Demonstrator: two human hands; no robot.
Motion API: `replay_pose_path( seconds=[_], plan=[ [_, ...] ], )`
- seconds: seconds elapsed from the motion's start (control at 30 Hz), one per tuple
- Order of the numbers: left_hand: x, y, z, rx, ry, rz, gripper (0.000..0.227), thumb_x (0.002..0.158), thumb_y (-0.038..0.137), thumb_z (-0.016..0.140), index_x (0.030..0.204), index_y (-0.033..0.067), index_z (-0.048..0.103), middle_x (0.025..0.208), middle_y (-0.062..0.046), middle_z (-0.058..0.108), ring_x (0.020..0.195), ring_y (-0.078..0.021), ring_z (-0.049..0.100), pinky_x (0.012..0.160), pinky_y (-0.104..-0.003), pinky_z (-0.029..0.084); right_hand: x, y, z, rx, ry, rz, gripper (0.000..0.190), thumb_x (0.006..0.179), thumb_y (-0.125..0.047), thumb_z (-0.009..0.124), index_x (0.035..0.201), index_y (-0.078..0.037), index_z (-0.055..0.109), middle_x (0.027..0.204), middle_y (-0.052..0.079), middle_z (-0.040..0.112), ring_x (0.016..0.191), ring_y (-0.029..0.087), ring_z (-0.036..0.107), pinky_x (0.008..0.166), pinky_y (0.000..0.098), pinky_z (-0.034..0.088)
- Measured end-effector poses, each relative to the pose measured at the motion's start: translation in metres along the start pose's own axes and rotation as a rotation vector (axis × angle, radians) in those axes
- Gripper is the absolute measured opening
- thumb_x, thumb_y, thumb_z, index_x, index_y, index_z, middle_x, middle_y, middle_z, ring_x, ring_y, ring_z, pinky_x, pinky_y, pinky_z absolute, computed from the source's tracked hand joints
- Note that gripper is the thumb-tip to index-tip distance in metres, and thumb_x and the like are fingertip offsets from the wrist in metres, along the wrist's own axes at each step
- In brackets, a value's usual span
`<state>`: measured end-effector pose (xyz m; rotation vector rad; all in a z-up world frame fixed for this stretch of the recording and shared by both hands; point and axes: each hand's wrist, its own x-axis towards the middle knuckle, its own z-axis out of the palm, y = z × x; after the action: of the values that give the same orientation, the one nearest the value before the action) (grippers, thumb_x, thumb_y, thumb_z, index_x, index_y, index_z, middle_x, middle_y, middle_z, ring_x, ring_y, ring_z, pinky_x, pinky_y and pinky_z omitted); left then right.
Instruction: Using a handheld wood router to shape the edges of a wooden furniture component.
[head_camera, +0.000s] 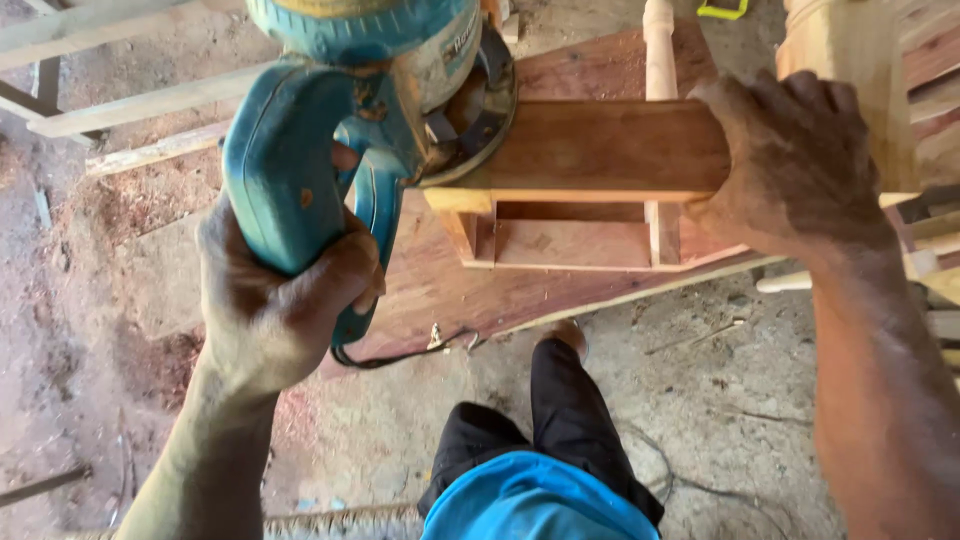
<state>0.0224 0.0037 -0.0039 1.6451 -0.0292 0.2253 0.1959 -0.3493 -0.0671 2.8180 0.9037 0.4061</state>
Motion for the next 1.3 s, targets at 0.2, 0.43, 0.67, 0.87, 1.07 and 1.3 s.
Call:
replay_pose_path(
  seconds=[0.2,0.43,0.67,0.87,1.07,1.3],
  plan=[
    [0.002,-0.002,-0.002,0.027,-0.008,0.037,0.045,0.092,-0.006,0.058,0.137,-0.002,0.054,0.075,-0.008,0.064,0.06,-0.0112,0.061,0.059,-0.029,0.051,0.0,-0.001,-0.001,0.09,-0.006,0.016,0.102,0.045,-0.039,0.098,0.135,-0.012,0.061,0.116,0.01,0.069,0.103,0.03,0.061,0.094,0.0458,0.044],
    [0.008,0.0,-0.003,0.039,-0.045,0.061,0.049,0.092,-0.006,0.058,0.14,-0.0007,0.052,0.072,-0.009,0.065,0.057,-0.0115,0.062,0.055,-0.027,0.051,0.0,0.005,0.003,0.027,-0.019,-0.009,0.106,0.041,-0.041,0.099,0.135,-0.009,0.061,0.104,0.012,0.069,0.099,0.03,0.061,0.094,0.0433,0.045],
    [0.016,0.009,0.003,0.013,-0.016,0.035,0.045,0.088,-0.006,0.056,0.133,-0.0001,0.052,0.071,-0.007,0.063,0.057,-0.0118,0.061,0.056,-0.028,0.051,-0.003,0.002,0.002,0.039,0.06,-0.034,0.105,0.038,-0.041,0.099,0.132,-0.01,0.064,0.112,0.01,0.069,0.105,0.029,0.061,0.097,0.0449,0.046],
    [0.023,0.012,0.005,0.074,0.005,0.011,0.046,0.082,-0.007,0.053,0.128,-0.0006,0.053,0.069,-0.007,0.062,0.056,-0.0131,0.062,0.055,-0.028,0.05,-0.003,0.0,0.0,0.019,0.005,0.002,0.108,0.035,-0.039,0.101,0.133,-0.01,0.065,0.114,0.01,0.069,0.104,0.03,0.061,0.094,0.046,0.044],
    [0.028,0.011,0.006,0.059,0.019,0.016,0.045,0.081,-0.007,0.053,0.126,-0.0014,0.054,0.07,-0.008,0.061,0.055,-0.0138,0.061,0.055,-0.03,0.052,-0.001,0.001,-0.002,0.065,-0.023,0.025,0.101,0.043,-0.034,0.1,0.135,-0.01,0.064,0.119,0.011,0.068,0.104,0.03,0.06,0.096,0.0457,0.044],
    [0.031,0.012,0.005,0.084,0.021,0.019,0.047,0.08,-0.007,0.052,0.126,-0.0014,0.053,0.069,-0.008,0.062,0.056,-0.0143,0.062,0.056,-0.029,0.051,-0.001,-0.003,-0.007,0.031,0.039,-0.017,0.098,0.041,-0.033,0.1,0.13,-0.009,0.065,0.113,0.011,0.067,0.101,0.03,0.061,0.094,0.0448,0.046]
  ],
)
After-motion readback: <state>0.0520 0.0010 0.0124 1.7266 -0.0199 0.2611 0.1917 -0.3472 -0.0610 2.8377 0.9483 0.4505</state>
